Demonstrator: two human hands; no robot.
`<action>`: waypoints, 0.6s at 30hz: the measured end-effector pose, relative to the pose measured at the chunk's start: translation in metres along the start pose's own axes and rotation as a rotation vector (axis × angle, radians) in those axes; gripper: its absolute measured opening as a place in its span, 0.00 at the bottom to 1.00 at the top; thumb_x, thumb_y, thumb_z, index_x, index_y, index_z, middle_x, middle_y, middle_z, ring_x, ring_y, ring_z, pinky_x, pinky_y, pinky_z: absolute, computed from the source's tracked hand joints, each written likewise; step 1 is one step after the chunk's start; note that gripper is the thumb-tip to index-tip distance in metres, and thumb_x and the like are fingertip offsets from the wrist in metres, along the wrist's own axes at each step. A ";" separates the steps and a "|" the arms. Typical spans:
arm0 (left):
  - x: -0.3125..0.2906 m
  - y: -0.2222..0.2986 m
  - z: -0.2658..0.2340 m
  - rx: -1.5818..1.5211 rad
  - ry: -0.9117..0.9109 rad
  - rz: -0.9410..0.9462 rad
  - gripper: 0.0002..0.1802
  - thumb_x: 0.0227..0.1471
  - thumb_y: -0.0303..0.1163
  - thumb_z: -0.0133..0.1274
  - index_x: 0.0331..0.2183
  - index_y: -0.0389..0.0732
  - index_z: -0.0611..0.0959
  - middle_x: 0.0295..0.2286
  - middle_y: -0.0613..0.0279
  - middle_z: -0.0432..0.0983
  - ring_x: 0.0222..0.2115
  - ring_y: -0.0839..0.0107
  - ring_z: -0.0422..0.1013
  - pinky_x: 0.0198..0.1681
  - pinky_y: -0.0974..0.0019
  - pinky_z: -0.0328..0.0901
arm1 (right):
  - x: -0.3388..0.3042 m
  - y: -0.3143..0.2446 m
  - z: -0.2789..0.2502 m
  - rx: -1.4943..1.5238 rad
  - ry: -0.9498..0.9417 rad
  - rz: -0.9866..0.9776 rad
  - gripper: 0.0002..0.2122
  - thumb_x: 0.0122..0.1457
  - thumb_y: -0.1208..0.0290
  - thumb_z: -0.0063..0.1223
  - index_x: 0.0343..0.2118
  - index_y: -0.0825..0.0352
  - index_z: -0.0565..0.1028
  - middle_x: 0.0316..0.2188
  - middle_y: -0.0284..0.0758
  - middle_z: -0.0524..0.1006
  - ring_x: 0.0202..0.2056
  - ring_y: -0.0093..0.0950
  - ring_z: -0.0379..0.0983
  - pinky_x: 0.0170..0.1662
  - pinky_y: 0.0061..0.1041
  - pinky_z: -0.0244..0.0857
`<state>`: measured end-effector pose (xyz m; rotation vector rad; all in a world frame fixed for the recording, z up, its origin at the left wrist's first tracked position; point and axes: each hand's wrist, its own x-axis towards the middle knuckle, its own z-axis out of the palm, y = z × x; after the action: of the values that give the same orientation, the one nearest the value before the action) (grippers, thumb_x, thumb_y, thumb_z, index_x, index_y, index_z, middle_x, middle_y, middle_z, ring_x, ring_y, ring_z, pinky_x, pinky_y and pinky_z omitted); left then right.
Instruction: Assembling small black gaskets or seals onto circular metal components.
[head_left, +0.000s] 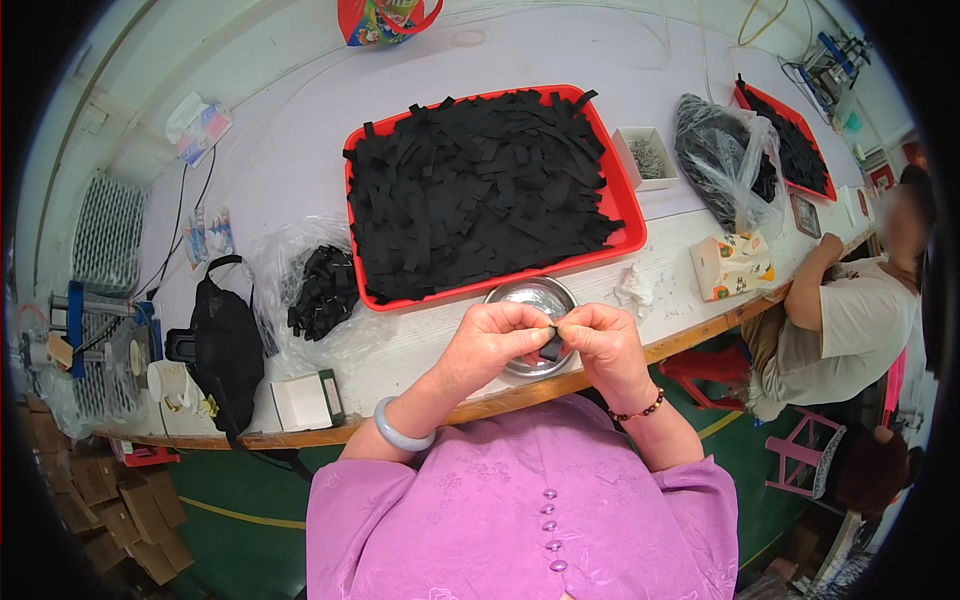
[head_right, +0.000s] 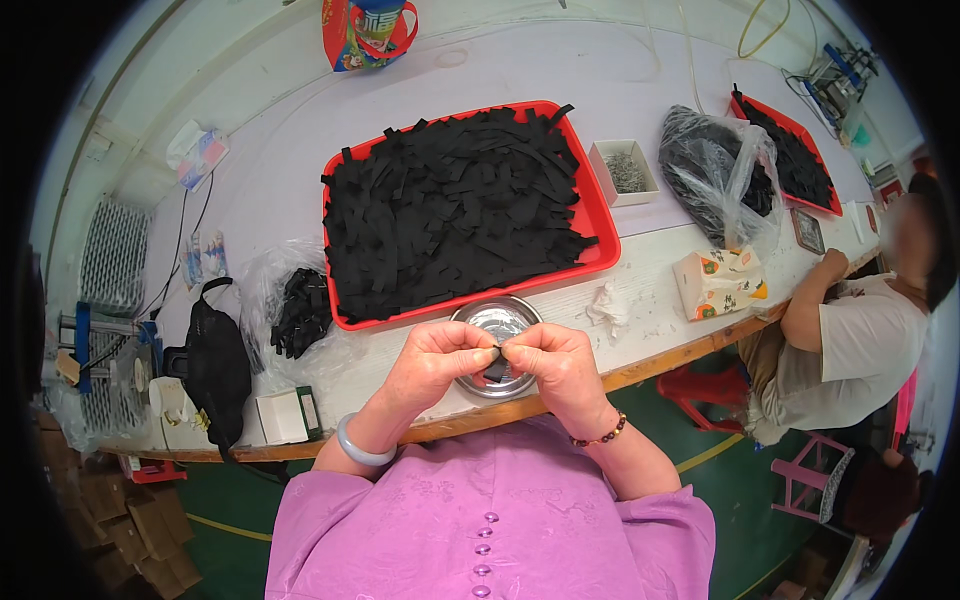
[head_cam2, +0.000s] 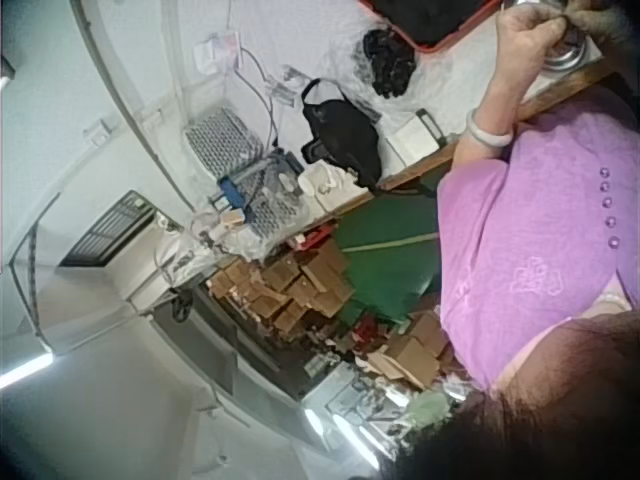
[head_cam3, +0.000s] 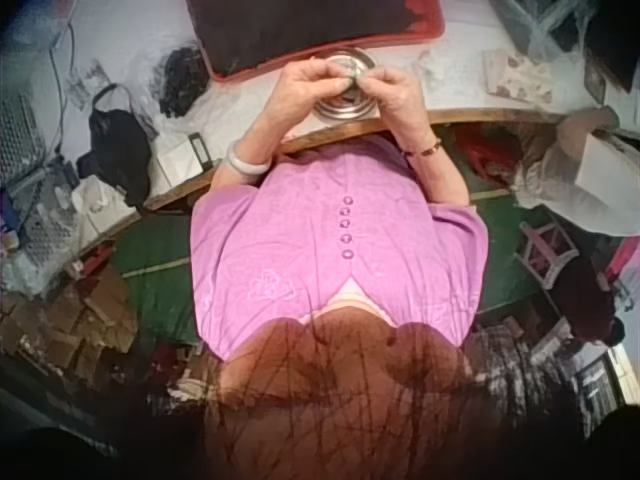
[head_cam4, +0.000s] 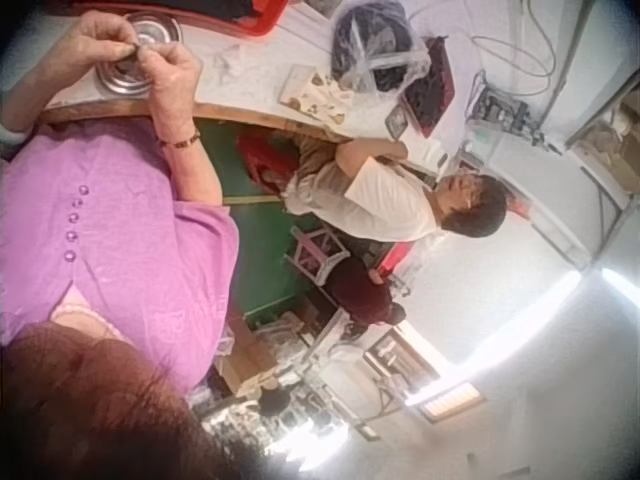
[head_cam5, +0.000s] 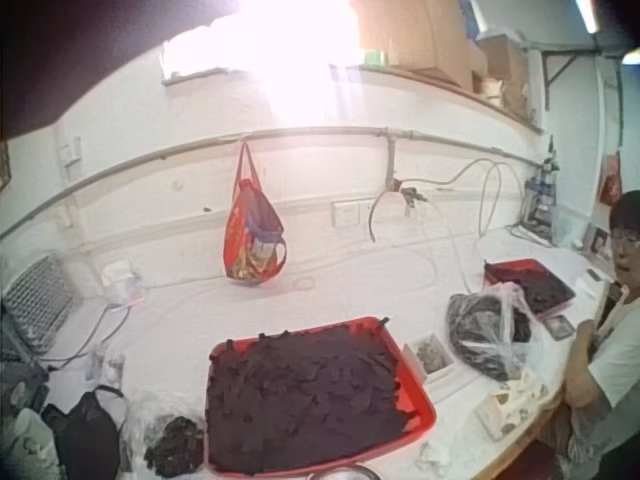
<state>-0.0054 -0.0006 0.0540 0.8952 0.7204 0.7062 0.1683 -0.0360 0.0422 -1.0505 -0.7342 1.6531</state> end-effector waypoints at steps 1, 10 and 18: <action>0.000 0.001 0.000 -0.004 0.009 -0.014 0.07 0.45 0.25 0.53 0.28 0.32 0.79 0.22 0.63 0.73 0.22 0.79 0.68 0.27 0.77 0.64 | 0.001 0.001 0.000 0.026 -0.003 0.011 0.03 0.48 0.78 0.54 0.24 0.72 0.74 0.21 0.33 0.74 0.24 0.17 0.68 0.31 0.16 0.62; 0.003 0.004 -0.003 0.037 0.010 -0.053 0.07 0.43 0.26 0.54 0.27 0.33 0.79 0.21 0.63 0.74 0.20 0.79 0.68 0.24 0.77 0.65 | 0.003 0.003 -0.001 0.071 -0.023 0.012 0.03 0.47 0.78 0.54 0.24 0.72 0.74 0.20 0.34 0.74 0.23 0.19 0.68 0.30 0.17 0.63; 0.006 0.004 -0.010 0.048 0.009 -0.063 0.08 0.42 0.28 0.55 0.28 0.33 0.79 0.21 0.62 0.74 0.19 0.78 0.69 0.23 0.77 0.65 | 0.007 0.001 -0.002 0.054 -0.061 0.061 0.05 0.49 0.76 0.54 0.27 0.73 0.74 0.21 0.33 0.74 0.24 0.19 0.69 0.31 0.17 0.64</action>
<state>-0.0112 0.0103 0.0510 0.9101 0.7730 0.6392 0.1691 -0.0302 0.0380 -0.9964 -0.6994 1.7544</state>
